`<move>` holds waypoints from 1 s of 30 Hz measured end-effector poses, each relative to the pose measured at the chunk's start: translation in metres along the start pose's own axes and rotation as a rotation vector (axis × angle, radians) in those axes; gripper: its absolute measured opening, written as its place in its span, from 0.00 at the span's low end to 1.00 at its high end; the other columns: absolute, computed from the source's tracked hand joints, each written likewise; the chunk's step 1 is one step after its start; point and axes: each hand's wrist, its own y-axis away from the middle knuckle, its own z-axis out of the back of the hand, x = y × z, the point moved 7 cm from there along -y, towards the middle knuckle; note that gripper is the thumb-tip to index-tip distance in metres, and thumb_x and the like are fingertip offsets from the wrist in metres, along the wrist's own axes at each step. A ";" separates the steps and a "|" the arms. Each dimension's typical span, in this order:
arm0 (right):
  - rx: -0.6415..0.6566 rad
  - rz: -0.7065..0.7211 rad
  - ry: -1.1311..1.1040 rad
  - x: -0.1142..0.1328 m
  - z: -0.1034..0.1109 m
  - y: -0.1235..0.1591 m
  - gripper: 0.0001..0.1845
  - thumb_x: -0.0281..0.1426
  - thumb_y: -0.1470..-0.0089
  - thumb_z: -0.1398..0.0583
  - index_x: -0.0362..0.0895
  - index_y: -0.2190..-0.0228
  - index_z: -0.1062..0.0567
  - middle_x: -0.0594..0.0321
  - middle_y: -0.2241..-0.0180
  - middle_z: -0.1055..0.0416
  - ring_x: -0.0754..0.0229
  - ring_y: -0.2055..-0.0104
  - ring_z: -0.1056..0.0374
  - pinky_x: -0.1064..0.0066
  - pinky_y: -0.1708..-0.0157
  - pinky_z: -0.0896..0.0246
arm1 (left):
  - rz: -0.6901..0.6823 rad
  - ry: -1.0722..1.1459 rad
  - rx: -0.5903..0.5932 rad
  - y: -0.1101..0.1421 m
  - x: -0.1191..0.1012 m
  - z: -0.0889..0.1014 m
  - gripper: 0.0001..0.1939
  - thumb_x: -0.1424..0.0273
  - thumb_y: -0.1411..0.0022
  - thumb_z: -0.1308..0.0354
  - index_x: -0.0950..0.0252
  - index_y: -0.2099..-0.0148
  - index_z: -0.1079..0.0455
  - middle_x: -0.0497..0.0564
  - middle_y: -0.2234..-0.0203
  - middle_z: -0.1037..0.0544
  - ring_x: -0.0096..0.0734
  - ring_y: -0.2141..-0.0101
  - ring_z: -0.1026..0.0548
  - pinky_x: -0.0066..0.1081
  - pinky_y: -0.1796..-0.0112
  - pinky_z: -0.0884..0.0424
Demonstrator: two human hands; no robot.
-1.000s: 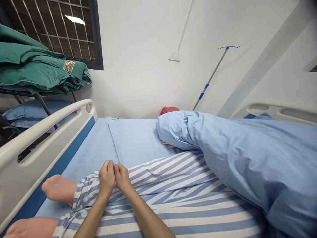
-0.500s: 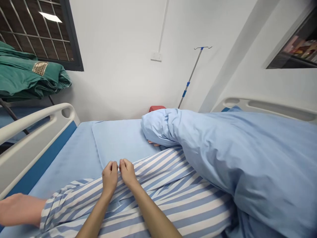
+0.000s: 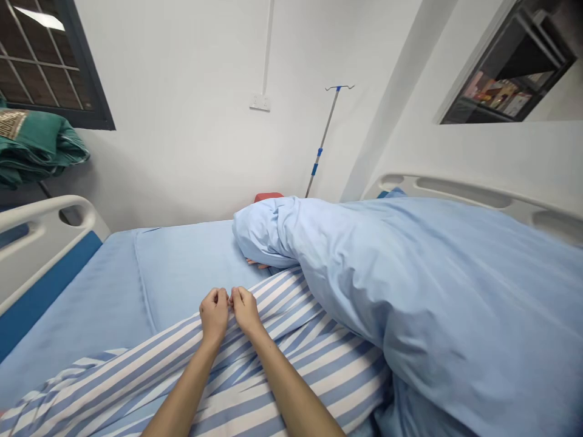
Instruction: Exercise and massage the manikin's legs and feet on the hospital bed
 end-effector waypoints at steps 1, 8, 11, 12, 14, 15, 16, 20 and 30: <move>-0.004 -0.014 0.011 -0.003 0.007 -0.002 0.20 0.39 0.43 0.52 0.44 0.82 0.40 0.69 0.84 0.42 0.66 0.79 0.45 0.74 0.77 0.51 | 0.006 0.014 0.004 0.000 -0.003 -0.008 0.16 0.62 0.44 0.55 0.62 0.81 0.43 0.42 0.86 0.39 0.25 0.80 0.40 0.26 0.75 0.45; -0.058 0.001 0.040 -0.018 0.056 -0.013 0.20 0.39 0.42 0.53 0.44 0.82 0.38 0.67 0.83 0.39 0.65 0.78 0.43 0.74 0.76 0.50 | -0.053 0.082 0.043 0.005 -0.033 -0.054 0.16 0.62 0.43 0.56 0.62 0.80 0.43 0.43 0.86 0.38 0.25 0.79 0.39 0.26 0.74 0.44; -0.099 0.007 0.107 -0.022 0.077 -0.017 0.19 0.38 0.42 0.54 0.45 0.82 0.40 0.67 0.82 0.38 0.64 0.78 0.43 0.73 0.75 0.51 | -0.071 0.064 0.078 0.008 -0.041 -0.073 0.16 0.61 0.43 0.55 0.62 0.81 0.43 0.43 0.85 0.38 0.24 0.79 0.40 0.26 0.74 0.45; -0.122 0.037 0.156 -0.021 0.084 -0.018 0.19 0.38 0.42 0.54 0.45 0.81 0.40 0.67 0.81 0.38 0.64 0.77 0.42 0.73 0.75 0.51 | -0.067 0.026 0.082 0.008 -0.041 -0.078 0.16 0.62 0.44 0.54 0.62 0.81 0.43 0.43 0.85 0.37 0.25 0.79 0.41 0.26 0.75 0.47; -0.139 0.090 0.260 -0.021 0.094 -0.021 0.18 0.36 0.41 0.54 0.45 0.81 0.39 0.66 0.81 0.37 0.64 0.76 0.42 0.73 0.73 0.51 | -0.067 -0.039 0.084 0.009 -0.038 -0.085 0.15 0.62 0.45 0.53 0.62 0.80 0.41 0.43 0.85 0.37 0.25 0.79 0.41 0.27 0.74 0.48; -0.135 0.103 0.310 -0.023 0.096 -0.022 0.18 0.35 0.41 0.55 0.45 0.80 0.39 0.66 0.80 0.37 0.64 0.76 0.42 0.72 0.73 0.51 | -0.076 -0.058 0.093 0.009 -0.037 -0.088 0.15 0.62 0.44 0.53 0.62 0.80 0.41 0.43 0.85 0.36 0.25 0.79 0.41 0.27 0.74 0.49; -0.128 0.110 0.364 -0.027 0.097 -0.022 0.18 0.35 0.41 0.55 0.45 0.80 0.39 0.65 0.80 0.37 0.63 0.75 0.42 0.72 0.72 0.51 | -0.088 -0.065 0.109 0.009 -0.036 -0.089 0.15 0.61 0.44 0.53 0.62 0.80 0.41 0.43 0.84 0.36 0.25 0.79 0.41 0.27 0.74 0.48; -0.141 0.160 0.543 -0.038 0.092 -0.021 0.18 0.32 0.40 0.57 0.44 0.78 0.37 0.61 0.75 0.34 0.61 0.70 0.40 0.71 0.68 0.49 | -0.114 -0.021 0.196 0.009 -0.034 -0.076 0.18 0.61 0.43 0.56 0.62 0.81 0.40 0.43 0.85 0.34 0.25 0.79 0.36 0.26 0.72 0.43; 0.034 0.198 0.981 -0.012 0.057 -0.012 0.12 0.26 0.43 0.50 0.40 0.71 0.28 0.49 0.67 0.29 0.55 0.63 0.36 0.68 0.64 0.49 | -0.011 -0.190 -0.065 0.010 0.070 0.178 0.19 0.58 0.44 0.54 0.62 0.81 0.41 0.42 0.87 0.37 0.27 0.79 0.37 0.27 0.72 0.41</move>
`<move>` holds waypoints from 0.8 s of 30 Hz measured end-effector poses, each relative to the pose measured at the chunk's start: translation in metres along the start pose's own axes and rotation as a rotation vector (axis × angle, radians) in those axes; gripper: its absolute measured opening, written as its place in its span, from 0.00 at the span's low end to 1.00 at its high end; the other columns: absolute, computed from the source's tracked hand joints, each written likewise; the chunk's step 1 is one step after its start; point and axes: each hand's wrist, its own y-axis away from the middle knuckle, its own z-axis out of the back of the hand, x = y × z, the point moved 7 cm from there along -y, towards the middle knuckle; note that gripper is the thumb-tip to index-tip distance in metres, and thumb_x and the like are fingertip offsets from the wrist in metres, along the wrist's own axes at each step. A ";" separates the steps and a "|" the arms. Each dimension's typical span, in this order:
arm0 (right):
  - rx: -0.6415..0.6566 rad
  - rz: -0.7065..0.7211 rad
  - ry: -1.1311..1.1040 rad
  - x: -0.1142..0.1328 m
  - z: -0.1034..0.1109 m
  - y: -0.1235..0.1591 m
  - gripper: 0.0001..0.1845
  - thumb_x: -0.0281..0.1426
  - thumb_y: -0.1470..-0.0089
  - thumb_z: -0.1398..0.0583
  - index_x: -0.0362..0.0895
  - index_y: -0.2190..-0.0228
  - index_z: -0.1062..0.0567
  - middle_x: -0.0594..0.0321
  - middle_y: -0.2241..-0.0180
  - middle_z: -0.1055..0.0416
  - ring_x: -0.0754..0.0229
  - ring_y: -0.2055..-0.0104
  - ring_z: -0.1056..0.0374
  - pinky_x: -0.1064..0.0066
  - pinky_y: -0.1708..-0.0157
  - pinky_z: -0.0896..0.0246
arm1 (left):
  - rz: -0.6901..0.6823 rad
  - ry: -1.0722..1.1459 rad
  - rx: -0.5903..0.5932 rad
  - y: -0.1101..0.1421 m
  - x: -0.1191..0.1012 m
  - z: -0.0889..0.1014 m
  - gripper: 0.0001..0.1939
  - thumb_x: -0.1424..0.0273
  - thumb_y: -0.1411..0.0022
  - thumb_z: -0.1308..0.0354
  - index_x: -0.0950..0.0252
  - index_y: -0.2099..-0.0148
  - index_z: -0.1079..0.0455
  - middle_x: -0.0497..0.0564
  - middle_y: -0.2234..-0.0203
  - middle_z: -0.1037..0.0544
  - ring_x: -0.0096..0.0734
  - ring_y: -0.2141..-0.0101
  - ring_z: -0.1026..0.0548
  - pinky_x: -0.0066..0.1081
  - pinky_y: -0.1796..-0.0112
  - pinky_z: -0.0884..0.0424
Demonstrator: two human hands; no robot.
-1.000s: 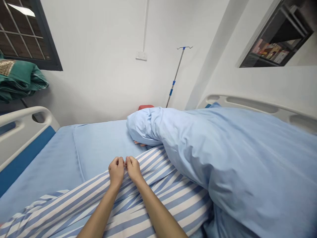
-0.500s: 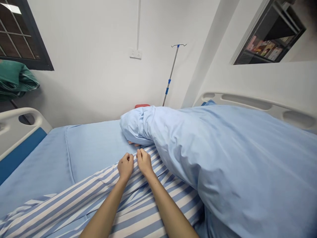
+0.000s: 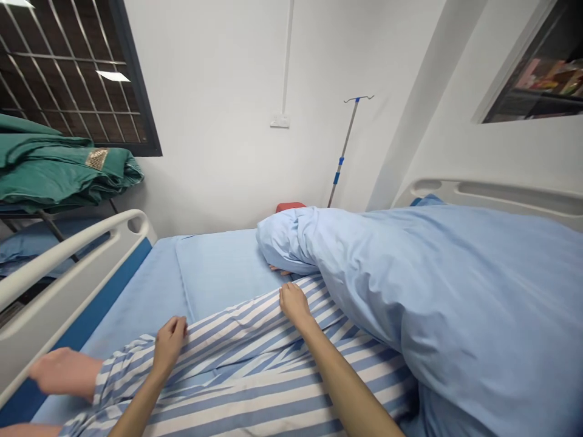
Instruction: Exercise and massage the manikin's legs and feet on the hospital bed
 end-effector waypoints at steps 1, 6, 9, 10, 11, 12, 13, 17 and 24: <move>0.022 0.026 0.013 0.016 -0.001 0.003 0.11 0.26 0.44 0.49 0.40 0.70 0.27 0.48 0.67 0.29 0.54 0.62 0.36 0.67 0.64 0.49 | 0.032 -0.004 -0.020 0.000 0.018 0.018 0.19 0.57 0.44 0.54 0.62 0.81 0.42 0.42 0.86 0.37 0.27 0.79 0.37 0.27 0.72 0.41; 0.129 0.241 -0.309 0.155 -0.024 0.034 0.14 0.28 0.42 0.52 0.43 0.73 0.29 0.57 0.72 0.29 0.60 0.70 0.36 0.71 0.69 0.50 | 0.086 0.106 -0.072 -0.001 0.066 0.055 0.18 0.55 0.45 0.54 0.62 0.78 0.38 0.44 0.84 0.32 0.30 0.76 0.33 0.28 0.69 0.38; 0.118 0.415 -0.589 0.251 -0.039 0.057 0.15 0.31 0.40 0.53 0.45 0.74 0.31 0.63 0.74 0.31 0.63 0.72 0.38 0.73 0.72 0.52 | 0.079 0.185 -0.071 -0.005 0.069 0.057 0.19 0.54 0.47 0.53 0.62 0.79 0.38 0.44 0.84 0.32 0.29 0.76 0.33 0.29 0.69 0.37; 0.117 0.418 -0.656 0.275 -0.047 0.062 0.16 0.32 0.40 0.53 0.45 0.75 0.32 0.63 0.75 0.31 0.64 0.72 0.39 0.73 0.72 0.52 | 0.078 0.217 -0.078 -0.006 0.067 0.059 0.18 0.54 0.48 0.52 0.62 0.78 0.37 0.44 0.84 0.32 0.29 0.76 0.33 0.29 0.69 0.37; 0.123 0.392 -0.715 0.293 -0.056 0.066 0.17 0.32 0.39 0.54 0.45 0.76 0.32 0.63 0.75 0.31 0.64 0.73 0.39 0.73 0.73 0.52 | 0.080 0.251 -0.092 -0.008 0.066 0.060 0.18 0.54 0.48 0.51 0.63 0.78 0.37 0.44 0.84 0.32 0.29 0.76 0.34 0.29 0.70 0.36; 0.135 0.341 -0.766 0.305 -0.066 0.067 0.18 0.33 0.39 0.54 0.44 0.76 0.32 0.63 0.76 0.32 0.64 0.74 0.39 0.73 0.73 0.52 | 0.083 0.288 -0.108 -0.009 0.064 0.062 0.18 0.54 0.49 0.50 0.63 0.78 0.37 0.44 0.84 0.32 0.29 0.76 0.34 0.28 0.71 0.36; 0.150 0.277 -0.808 0.313 -0.076 0.068 0.18 0.33 0.39 0.55 0.44 0.77 0.33 0.63 0.77 0.32 0.64 0.75 0.40 0.73 0.74 0.53 | 0.089 0.325 -0.126 -0.010 0.062 0.063 0.17 0.54 0.49 0.49 0.63 0.78 0.38 0.44 0.84 0.33 0.28 0.77 0.35 0.28 0.71 0.36; 0.223 0.083 -0.938 0.314 -0.100 0.062 0.21 0.35 0.40 0.55 0.44 0.80 0.35 0.65 0.81 0.36 0.64 0.78 0.42 0.73 0.78 0.54 | 0.139 0.373 -0.208 -0.013 0.058 0.061 0.16 0.57 0.47 0.52 0.62 0.79 0.43 0.42 0.85 0.38 0.26 0.79 0.38 0.26 0.74 0.39; 0.236 0.020 -1.003 0.272 -0.084 0.041 0.20 0.38 0.41 0.55 0.44 0.81 0.39 0.68 0.82 0.40 0.66 0.78 0.44 0.74 0.76 0.52 | 0.074 0.183 -0.173 -0.013 0.031 0.026 0.17 0.59 0.44 0.55 0.61 0.81 0.47 0.41 0.86 0.43 0.25 0.79 0.42 0.26 0.74 0.43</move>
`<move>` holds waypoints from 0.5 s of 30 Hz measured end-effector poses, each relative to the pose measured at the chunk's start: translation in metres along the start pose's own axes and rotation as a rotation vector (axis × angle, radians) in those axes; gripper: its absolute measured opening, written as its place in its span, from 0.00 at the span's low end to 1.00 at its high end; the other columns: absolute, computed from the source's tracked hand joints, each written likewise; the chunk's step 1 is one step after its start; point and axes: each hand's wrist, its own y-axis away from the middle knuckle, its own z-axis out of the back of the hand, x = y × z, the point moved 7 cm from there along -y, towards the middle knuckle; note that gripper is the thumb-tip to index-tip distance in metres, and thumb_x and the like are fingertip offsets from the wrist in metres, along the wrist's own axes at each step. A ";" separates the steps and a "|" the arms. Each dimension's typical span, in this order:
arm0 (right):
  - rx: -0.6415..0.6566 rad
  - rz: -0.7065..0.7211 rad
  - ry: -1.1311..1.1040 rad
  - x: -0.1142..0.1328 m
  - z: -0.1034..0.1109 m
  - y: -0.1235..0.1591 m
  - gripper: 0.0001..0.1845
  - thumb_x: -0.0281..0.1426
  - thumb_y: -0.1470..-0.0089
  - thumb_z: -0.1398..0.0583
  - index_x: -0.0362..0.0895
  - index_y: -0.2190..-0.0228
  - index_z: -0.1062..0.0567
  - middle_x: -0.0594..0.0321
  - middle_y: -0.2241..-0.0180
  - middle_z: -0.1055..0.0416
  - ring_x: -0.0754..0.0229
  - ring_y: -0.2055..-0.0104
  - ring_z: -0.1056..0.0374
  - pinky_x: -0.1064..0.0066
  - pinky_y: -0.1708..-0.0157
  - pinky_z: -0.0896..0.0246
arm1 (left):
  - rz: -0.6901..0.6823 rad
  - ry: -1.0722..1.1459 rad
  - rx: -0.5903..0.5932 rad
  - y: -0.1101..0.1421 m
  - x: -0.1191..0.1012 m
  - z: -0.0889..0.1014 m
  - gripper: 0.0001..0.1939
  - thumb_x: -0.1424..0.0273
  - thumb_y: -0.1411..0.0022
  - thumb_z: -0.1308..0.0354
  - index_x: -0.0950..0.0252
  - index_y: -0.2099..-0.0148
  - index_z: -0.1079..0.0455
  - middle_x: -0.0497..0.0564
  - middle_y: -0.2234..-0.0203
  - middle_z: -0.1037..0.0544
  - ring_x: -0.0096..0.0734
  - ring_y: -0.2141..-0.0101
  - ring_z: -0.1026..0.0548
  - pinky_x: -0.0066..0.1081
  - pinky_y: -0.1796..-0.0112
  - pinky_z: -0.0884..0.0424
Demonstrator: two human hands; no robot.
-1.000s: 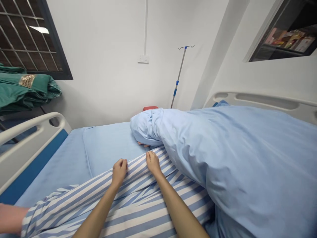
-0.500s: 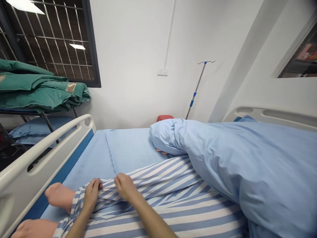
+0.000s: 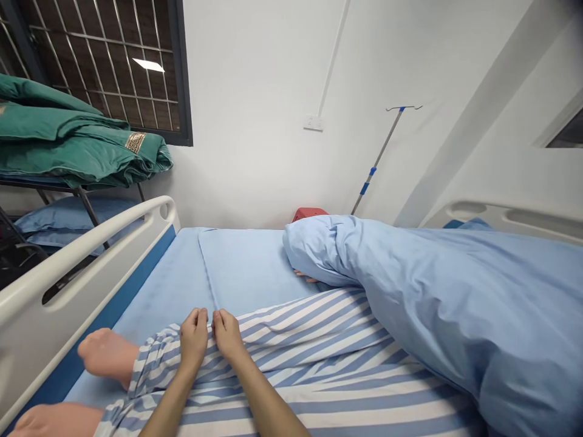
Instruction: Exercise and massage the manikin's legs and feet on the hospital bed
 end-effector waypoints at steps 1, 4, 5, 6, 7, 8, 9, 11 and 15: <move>-0.002 -0.029 -0.015 -0.003 0.007 -0.001 0.20 0.38 0.41 0.55 0.44 0.82 0.40 0.68 0.83 0.42 0.66 0.79 0.45 0.74 0.77 0.52 | 0.007 0.003 0.022 0.002 -0.003 -0.008 0.17 0.59 0.44 0.55 0.61 0.81 0.47 0.41 0.87 0.43 0.25 0.79 0.42 0.26 0.75 0.44; -0.054 0.005 -0.042 -0.004 0.029 -0.004 0.19 0.38 0.41 0.55 0.45 0.81 0.41 0.70 0.83 0.44 0.66 0.79 0.46 0.74 0.76 0.52 | 0.042 -0.063 0.049 0.005 -0.010 -0.028 0.16 0.61 0.45 0.54 0.62 0.81 0.46 0.42 0.87 0.42 0.25 0.79 0.42 0.26 0.75 0.45; -0.076 0.024 -0.045 -0.005 0.037 -0.005 0.19 0.38 0.41 0.55 0.45 0.81 0.41 0.70 0.82 0.44 0.66 0.78 0.46 0.74 0.76 0.52 | 0.038 -0.072 0.050 0.006 -0.013 -0.034 0.16 0.61 0.45 0.54 0.62 0.81 0.46 0.42 0.87 0.42 0.25 0.79 0.42 0.26 0.75 0.45; -0.083 0.030 -0.048 -0.007 0.044 -0.005 0.19 0.38 0.41 0.55 0.45 0.80 0.41 0.70 0.82 0.43 0.66 0.78 0.46 0.74 0.75 0.52 | 0.027 -0.054 0.056 0.008 -0.016 -0.040 0.16 0.61 0.45 0.54 0.62 0.81 0.46 0.41 0.87 0.42 0.25 0.79 0.42 0.26 0.75 0.45; -0.080 0.015 -0.049 -0.011 0.050 -0.006 0.20 0.39 0.41 0.55 0.44 0.81 0.41 0.69 0.83 0.43 0.66 0.78 0.45 0.74 0.75 0.51 | 0.018 -0.017 0.068 0.009 -0.020 -0.046 0.16 0.61 0.44 0.54 0.62 0.81 0.47 0.41 0.86 0.43 0.25 0.79 0.42 0.26 0.74 0.44; -0.074 -0.013 -0.046 -0.016 0.055 -0.006 0.20 0.39 0.41 0.55 0.45 0.81 0.41 0.69 0.83 0.42 0.66 0.78 0.45 0.74 0.75 0.52 | 0.017 0.015 0.089 0.011 -0.023 -0.054 0.17 0.60 0.44 0.55 0.61 0.81 0.47 0.41 0.86 0.43 0.25 0.79 0.41 0.26 0.74 0.44; -0.070 -0.038 -0.038 -0.021 0.061 -0.006 0.20 0.39 0.41 0.55 0.45 0.81 0.41 0.69 0.83 0.42 0.66 0.79 0.45 0.74 0.76 0.52 | 0.019 0.024 0.115 0.013 -0.025 -0.061 0.17 0.60 0.43 0.55 0.61 0.80 0.46 0.41 0.86 0.42 0.25 0.79 0.41 0.26 0.74 0.44; -0.077 -0.031 -0.011 -0.027 0.073 -0.007 0.20 0.39 0.41 0.55 0.45 0.81 0.41 0.69 0.83 0.42 0.66 0.79 0.45 0.74 0.76 0.52 | 0.034 -0.019 0.151 0.017 -0.029 -0.076 0.16 0.60 0.44 0.55 0.62 0.80 0.45 0.42 0.86 0.40 0.25 0.79 0.41 0.26 0.75 0.45; -0.171 0.004 0.026 -0.038 0.105 -0.007 0.19 0.39 0.41 0.55 0.44 0.80 0.39 0.68 0.81 0.40 0.66 0.77 0.43 0.74 0.74 0.51 | -0.012 -0.019 0.154 0.025 -0.047 -0.100 0.17 0.60 0.43 0.55 0.62 0.80 0.46 0.41 0.86 0.43 0.24 0.79 0.42 0.26 0.74 0.45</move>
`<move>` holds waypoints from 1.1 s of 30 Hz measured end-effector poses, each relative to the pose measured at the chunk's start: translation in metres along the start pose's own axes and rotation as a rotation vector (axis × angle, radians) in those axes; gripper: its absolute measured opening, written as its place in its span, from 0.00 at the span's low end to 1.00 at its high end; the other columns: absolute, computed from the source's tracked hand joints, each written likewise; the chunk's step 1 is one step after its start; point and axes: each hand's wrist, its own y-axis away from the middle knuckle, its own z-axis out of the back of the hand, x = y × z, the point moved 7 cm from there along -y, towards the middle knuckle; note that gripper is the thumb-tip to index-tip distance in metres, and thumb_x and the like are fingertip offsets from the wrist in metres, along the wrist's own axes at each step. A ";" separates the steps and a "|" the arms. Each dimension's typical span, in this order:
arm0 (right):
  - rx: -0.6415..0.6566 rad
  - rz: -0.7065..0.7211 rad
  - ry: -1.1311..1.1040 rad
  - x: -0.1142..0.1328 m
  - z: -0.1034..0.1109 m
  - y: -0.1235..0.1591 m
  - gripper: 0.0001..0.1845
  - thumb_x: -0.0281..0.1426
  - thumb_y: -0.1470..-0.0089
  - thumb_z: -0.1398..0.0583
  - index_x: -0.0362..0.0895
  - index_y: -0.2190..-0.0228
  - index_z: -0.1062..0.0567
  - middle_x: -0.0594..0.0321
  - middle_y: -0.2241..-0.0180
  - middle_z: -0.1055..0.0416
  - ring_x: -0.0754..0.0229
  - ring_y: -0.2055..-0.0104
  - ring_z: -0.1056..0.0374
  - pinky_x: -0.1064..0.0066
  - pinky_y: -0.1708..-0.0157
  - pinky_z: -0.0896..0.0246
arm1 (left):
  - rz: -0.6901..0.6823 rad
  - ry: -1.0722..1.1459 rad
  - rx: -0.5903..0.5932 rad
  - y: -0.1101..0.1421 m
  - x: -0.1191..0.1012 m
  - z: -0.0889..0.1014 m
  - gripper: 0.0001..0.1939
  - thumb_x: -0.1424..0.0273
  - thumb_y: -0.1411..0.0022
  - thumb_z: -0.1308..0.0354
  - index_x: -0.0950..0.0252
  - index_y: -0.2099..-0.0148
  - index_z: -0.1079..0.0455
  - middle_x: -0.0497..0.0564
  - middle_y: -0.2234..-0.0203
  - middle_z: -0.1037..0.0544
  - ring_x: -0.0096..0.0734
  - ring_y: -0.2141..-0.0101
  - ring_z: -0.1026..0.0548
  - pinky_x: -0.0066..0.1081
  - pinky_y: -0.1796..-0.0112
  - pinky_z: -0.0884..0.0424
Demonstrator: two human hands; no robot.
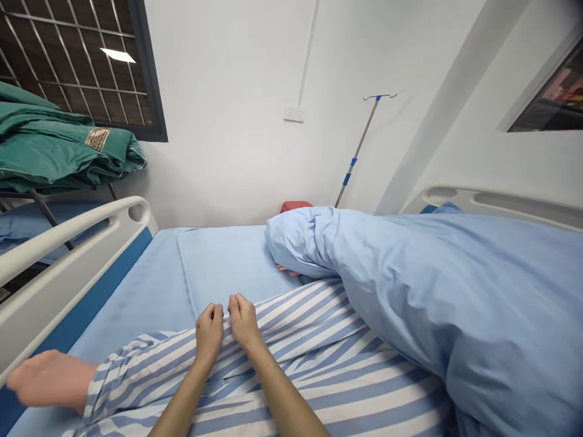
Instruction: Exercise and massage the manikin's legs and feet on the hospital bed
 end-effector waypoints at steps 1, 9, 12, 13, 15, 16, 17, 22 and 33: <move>-0.005 -0.039 -0.008 -0.006 0.007 -0.001 0.20 0.40 0.41 0.55 0.44 0.80 0.39 0.68 0.81 0.40 0.65 0.77 0.43 0.73 0.74 0.51 | -0.013 0.031 0.005 0.001 -0.005 -0.007 0.17 0.60 0.43 0.55 0.62 0.81 0.47 0.41 0.86 0.44 0.24 0.79 0.42 0.26 0.74 0.45; -0.025 -0.021 0.050 -0.012 0.057 -0.007 0.19 0.37 0.41 0.54 0.44 0.80 0.39 0.68 0.82 0.40 0.66 0.77 0.43 0.74 0.75 0.51 | -0.032 -0.031 0.054 0.007 -0.023 -0.056 0.16 0.62 0.44 0.55 0.62 0.81 0.44 0.42 0.86 0.41 0.24 0.79 0.41 0.26 0.74 0.46; -0.035 -0.021 0.072 -0.016 0.077 -0.009 0.19 0.37 0.42 0.54 0.44 0.81 0.40 0.68 0.82 0.40 0.66 0.78 0.43 0.74 0.75 0.51 | -0.030 -0.004 0.073 0.010 -0.030 -0.074 0.17 0.61 0.43 0.55 0.62 0.81 0.45 0.41 0.86 0.41 0.24 0.79 0.42 0.26 0.74 0.46; -0.063 -0.008 0.069 -0.016 0.086 -0.010 0.19 0.38 0.41 0.54 0.44 0.80 0.39 0.68 0.82 0.39 0.66 0.77 0.43 0.74 0.74 0.51 | -0.033 -0.023 0.084 0.011 -0.033 -0.080 0.17 0.62 0.44 0.55 0.62 0.81 0.45 0.41 0.86 0.41 0.24 0.79 0.42 0.26 0.74 0.47; -0.093 -0.003 0.045 -0.019 0.101 -0.012 0.19 0.38 0.41 0.55 0.44 0.80 0.39 0.68 0.81 0.38 0.66 0.77 0.42 0.74 0.73 0.49 | -0.046 -0.027 0.099 0.014 -0.041 -0.092 0.16 0.62 0.44 0.55 0.62 0.81 0.45 0.41 0.86 0.41 0.24 0.79 0.42 0.26 0.74 0.47; -0.088 -0.025 0.028 -0.023 0.107 -0.013 0.19 0.38 0.41 0.54 0.44 0.80 0.39 0.67 0.81 0.38 0.66 0.77 0.41 0.74 0.73 0.49 | -0.054 0.005 0.105 0.015 -0.045 -0.099 0.16 0.61 0.44 0.55 0.62 0.81 0.45 0.41 0.86 0.41 0.24 0.79 0.42 0.26 0.74 0.46; -0.084 -0.056 0.013 -0.028 0.113 -0.014 0.20 0.39 0.42 0.54 0.44 0.81 0.39 0.67 0.82 0.38 0.66 0.77 0.42 0.74 0.74 0.49 | -0.061 0.048 0.110 0.015 -0.050 -0.105 0.16 0.61 0.43 0.55 0.62 0.80 0.45 0.41 0.86 0.41 0.24 0.79 0.41 0.26 0.74 0.45; -0.193 -0.034 0.049 -0.039 0.146 -0.016 0.19 0.39 0.41 0.54 0.44 0.79 0.38 0.67 0.81 0.37 0.65 0.77 0.42 0.74 0.74 0.49 | -0.043 0.085 0.126 0.019 -0.070 -0.138 0.15 0.63 0.45 0.54 0.62 0.81 0.45 0.42 0.86 0.41 0.24 0.79 0.41 0.26 0.75 0.46; -0.282 0.096 0.476 -0.052 0.211 -0.022 0.17 0.35 0.41 0.57 0.45 0.78 0.39 0.60 0.77 0.34 0.61 0.72 0.39 0.71 0.70 0.49 | -0.117 0.029 0.212 0.026 -0.084 -0.187 0.15 0.62 0.44 0.54 0.62 0.80 0.44 0.42 0.85 0.39 0.25 0.77 0.41 0.27 0.73 0.48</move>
